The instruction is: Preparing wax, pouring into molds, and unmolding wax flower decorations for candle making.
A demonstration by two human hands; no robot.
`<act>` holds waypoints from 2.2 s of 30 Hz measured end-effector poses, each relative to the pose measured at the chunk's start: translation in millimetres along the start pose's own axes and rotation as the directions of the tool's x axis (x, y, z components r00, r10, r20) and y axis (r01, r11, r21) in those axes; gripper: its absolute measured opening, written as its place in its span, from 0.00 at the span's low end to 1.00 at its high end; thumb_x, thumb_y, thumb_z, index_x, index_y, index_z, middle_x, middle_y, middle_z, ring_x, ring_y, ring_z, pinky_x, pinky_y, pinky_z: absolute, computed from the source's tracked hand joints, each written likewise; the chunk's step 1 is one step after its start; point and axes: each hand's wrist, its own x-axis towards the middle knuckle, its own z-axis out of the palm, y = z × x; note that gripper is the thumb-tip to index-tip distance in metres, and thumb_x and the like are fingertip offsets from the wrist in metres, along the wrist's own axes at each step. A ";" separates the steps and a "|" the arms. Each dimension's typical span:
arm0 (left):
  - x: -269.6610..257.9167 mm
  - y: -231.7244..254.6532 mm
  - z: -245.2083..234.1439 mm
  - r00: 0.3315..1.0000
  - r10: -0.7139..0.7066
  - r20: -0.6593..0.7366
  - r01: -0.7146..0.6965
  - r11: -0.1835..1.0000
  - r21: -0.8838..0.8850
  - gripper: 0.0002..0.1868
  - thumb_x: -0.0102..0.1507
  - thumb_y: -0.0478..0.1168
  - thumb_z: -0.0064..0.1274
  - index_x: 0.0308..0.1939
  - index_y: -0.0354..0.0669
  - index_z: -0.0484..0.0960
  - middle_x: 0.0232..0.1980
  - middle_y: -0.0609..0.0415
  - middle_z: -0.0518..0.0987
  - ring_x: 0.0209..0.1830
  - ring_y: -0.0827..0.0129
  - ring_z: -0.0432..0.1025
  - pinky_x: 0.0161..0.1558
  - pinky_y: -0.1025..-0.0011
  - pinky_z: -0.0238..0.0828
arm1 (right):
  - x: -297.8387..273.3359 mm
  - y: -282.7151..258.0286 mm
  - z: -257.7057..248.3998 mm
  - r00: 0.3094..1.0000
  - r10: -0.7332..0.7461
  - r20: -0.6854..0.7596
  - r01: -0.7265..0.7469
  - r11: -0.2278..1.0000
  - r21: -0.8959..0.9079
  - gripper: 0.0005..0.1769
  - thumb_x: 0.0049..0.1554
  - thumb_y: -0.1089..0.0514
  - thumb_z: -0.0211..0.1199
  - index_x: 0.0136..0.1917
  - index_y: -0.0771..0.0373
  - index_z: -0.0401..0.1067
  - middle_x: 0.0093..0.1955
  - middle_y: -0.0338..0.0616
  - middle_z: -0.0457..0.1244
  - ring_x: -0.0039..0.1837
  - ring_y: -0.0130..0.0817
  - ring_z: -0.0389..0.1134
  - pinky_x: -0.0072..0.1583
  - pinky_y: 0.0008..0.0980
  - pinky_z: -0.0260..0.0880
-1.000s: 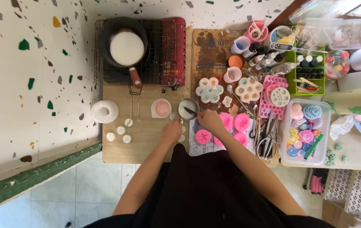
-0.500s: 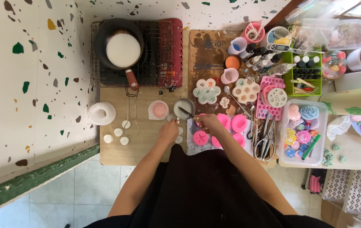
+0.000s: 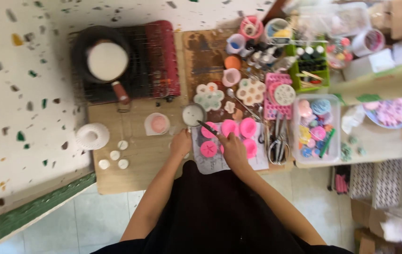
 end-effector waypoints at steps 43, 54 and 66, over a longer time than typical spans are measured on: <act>-8.4 -35.9 -106.7 0.812 -0.146 -0.565 -0.104 0.917 -0.386 0.08 0.65 0.33 0.55 0.42 0.35 0.72 0.37 0.38 0.79 0.37 0.45 0.76 0.40 0.56 0.70 | 92.1 -126.5 211.1 0.969 -0.156 0.193 0.008 0.798 0.602 0.60 0.44 0.66 0.68 0.82 0.69 0.38 0.67 0.67 0.62 0.65 0.58 0.67 0.63 0.46 0.69; -63.3 34.4 -156.5 0.909 -0.004 -0.416 -0.223 0.839 -0.496 0.19 0.61 0.41 0.67 0.43 0.35 0.72 0.37 0.43 0.80 0.34 0.57 0.74 0.38 0.60 0.74 | 71.0 -136.9 8.8 0.960 -0.002 0.281 -0.256 0.410 0.875 0.55 0.41 0.58 0.73 0.77 0.63 0.51 0.62 0.54 0.64 0.53 0.43 0.74 0.50 0.40 0.79; 11.5 1.7 42.7 0.897 0.153 0.416 0.432 -0.100 -0.896 0.28 0.59 0.40 0.65 0.62 0.40 0.74 0.58 0.48 0.80 0.55 0.60 0.78 0.51 0.63 0.81 | 40.2 -51.3 64.4 0.955 0.275 0.108 -0.292 0.819 0.494 0.45 0.42 0.51 0.78 0.64 0.71 0.59 0.49 0.60 0.68 0.51 0.51 0.74 0.51 0.43 0.74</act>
